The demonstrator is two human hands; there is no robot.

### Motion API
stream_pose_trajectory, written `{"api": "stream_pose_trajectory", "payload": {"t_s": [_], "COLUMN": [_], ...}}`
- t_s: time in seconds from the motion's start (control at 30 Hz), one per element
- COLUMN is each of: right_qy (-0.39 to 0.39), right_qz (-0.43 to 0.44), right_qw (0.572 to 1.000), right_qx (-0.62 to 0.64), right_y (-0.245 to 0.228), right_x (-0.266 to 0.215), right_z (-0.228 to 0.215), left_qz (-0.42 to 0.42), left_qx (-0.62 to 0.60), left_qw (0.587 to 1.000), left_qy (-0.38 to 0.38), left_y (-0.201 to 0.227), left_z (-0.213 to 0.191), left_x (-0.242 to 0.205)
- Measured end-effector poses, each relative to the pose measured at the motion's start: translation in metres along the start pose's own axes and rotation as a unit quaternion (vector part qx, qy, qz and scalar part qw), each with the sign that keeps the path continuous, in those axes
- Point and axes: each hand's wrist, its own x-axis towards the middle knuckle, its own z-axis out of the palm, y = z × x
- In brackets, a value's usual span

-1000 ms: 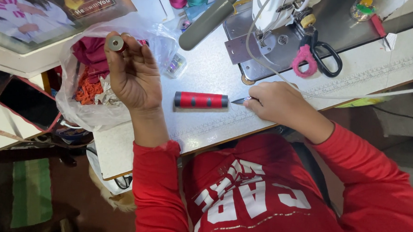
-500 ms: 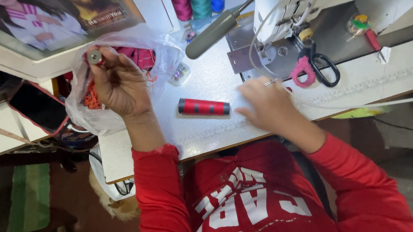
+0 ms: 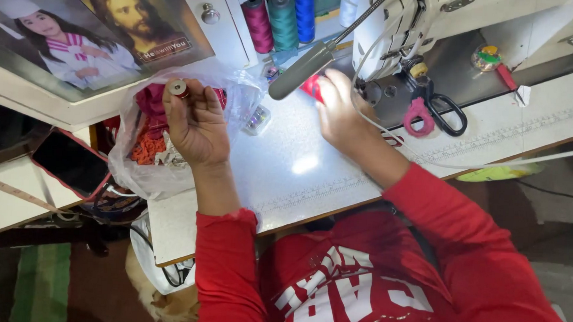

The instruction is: Winding thread onto a bobbin using an industrial sewing machine and organizing fabric scraps.

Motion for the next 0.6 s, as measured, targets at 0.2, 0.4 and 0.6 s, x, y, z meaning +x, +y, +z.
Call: {"api": "stream_pose_trajectory", "payload": {"t_s": [0.2,0.4,0.6], "right_qy": [-0.06,-0.06,-0.072], "right_qz": [0.104,0.144,0.305], "right_qw": [0.992,0.978,0.949], "right_qx": [-0.035,-0.136,0.016], "right_y": [0.003,0.031,0.079], "right_x": [0.058,0.078,0.1], "right_z": [0.046,0.112,0.165], "left_qz": [0.004,-0.014,-0.184], "left_qx": [0.081,0.117,0.313], "left_qw": [0.994,0.989,0.906], "left_qy": [0.078,0.092,0.216], "left_y": [0.005,-0.005,-0.014], "left_z": [0.055,0.063,0.102], "left_x": [-0.005,-0.007,-0.009]}}
